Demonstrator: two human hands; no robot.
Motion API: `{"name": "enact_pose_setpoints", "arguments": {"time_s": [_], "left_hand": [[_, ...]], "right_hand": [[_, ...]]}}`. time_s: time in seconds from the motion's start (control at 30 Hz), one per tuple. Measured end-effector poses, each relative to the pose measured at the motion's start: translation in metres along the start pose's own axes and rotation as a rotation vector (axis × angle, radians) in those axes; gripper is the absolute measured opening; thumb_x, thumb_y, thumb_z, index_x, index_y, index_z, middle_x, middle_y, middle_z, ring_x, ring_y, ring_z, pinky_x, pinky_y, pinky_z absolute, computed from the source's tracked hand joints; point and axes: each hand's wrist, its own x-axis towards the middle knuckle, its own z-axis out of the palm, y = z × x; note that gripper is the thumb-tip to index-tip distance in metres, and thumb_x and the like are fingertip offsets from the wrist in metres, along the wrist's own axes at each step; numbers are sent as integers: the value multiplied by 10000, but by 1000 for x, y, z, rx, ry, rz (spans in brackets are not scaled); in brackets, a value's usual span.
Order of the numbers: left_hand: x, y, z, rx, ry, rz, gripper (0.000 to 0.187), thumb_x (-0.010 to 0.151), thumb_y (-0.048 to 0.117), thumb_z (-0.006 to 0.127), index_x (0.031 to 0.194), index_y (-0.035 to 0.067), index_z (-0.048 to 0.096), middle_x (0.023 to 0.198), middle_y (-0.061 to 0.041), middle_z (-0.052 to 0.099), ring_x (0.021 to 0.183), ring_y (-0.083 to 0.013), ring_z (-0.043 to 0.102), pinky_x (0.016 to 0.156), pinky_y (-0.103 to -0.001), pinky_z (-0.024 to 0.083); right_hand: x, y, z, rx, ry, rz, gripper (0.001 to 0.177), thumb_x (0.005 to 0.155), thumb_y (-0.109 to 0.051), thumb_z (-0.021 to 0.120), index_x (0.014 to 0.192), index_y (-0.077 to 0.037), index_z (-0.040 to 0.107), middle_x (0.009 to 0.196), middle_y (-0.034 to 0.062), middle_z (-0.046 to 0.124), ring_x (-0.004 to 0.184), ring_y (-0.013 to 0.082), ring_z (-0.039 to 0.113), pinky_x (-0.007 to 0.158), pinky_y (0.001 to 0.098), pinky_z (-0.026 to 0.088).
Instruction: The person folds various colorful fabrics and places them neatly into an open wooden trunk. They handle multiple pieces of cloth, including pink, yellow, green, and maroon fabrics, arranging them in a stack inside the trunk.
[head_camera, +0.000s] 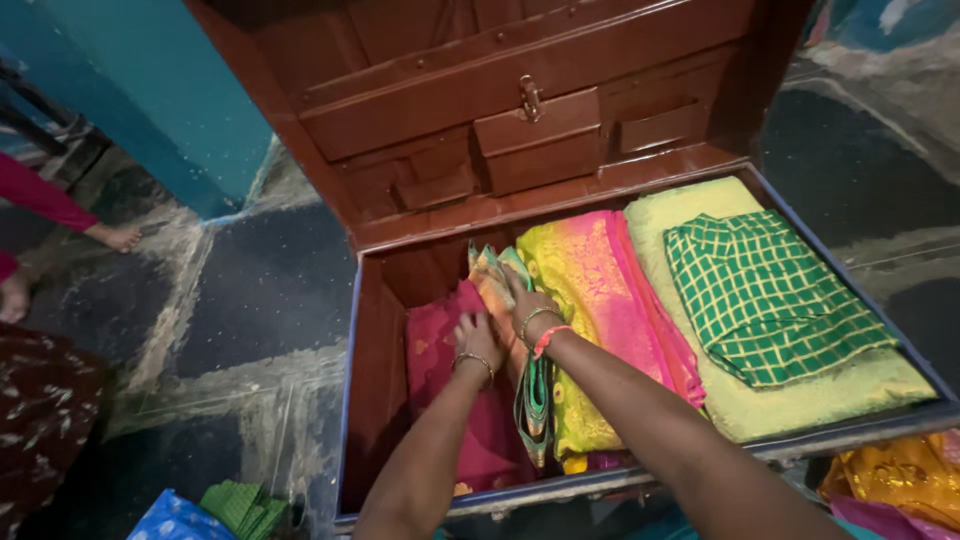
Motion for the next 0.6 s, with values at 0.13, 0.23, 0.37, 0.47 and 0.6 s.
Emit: {"name": "enact_pose_setpoints", "arguments": {"time_s": [0.13, 0.23, 0.37, 0.47, 0.6], "left_hand": [[-12, 10, -6, 102, -116, -43, 999, 908, 358, 725, 1599, 215, 18, 1684, -87, 2, 1509, -361, 202, 1165, -635, 285], [-5, 14, 3, 205, -182, -157, 1036, 947, 255, 689, 1620, 268, -99, 1717, -67, -38, 1488, -357, 262, 1126, -676, 329], [3, 18, 3, 141, 90, -385, 964, 1022, 118, 596, 1727, 241, -49, 1534, -156, 392, 1297, -355, 582, 923, -507, 615], [3, 9, -33, 31, -36, -476, 1113, 907, 233, 737, 1665, 155, -75, 1462, -194, 411, 1190, -351, 629, 940, -467, 558], [-7, 13, -33, 182, -37, -370, 1079, 922, 126, 691, 1670, 161, -86, 1524, -242, 350, 1102, -370, 671, 891, -449, 601]], "right_hand": [[6, 5, -7, -30, 24, 63, 1004, 958, -211, 629, 1633, -381, -95, 1288, 335, 615, 1189, 478, 624, 1026, 531, 497], [10, 6, -7, -38, 2, 99, 1034, 957, -153, 613, 1634, -337, -148, 1346, 366, 555, 1252, 486, 573, 1049, 549, 466], [8, 7, -7, -37, -4, 90, 1037, 955, -167, 616, 1648, -310, -142, 1318, 356, 591, 1226, 481, 607, 1045, 543, 479], [2, 8, -12, -2, -3, 62, 1023, 969, -275, 651, 1639, -294, -121, 1277, 354, 620, 1191, 484, 631, 1033, 536, 492], [-3, 5, -14, 9, 1, 43, 1033, 968, -257, 644, 1644, -278, -136, 1215, 356, 645, 1126, 486, 659, 987, 537, 513]]}}
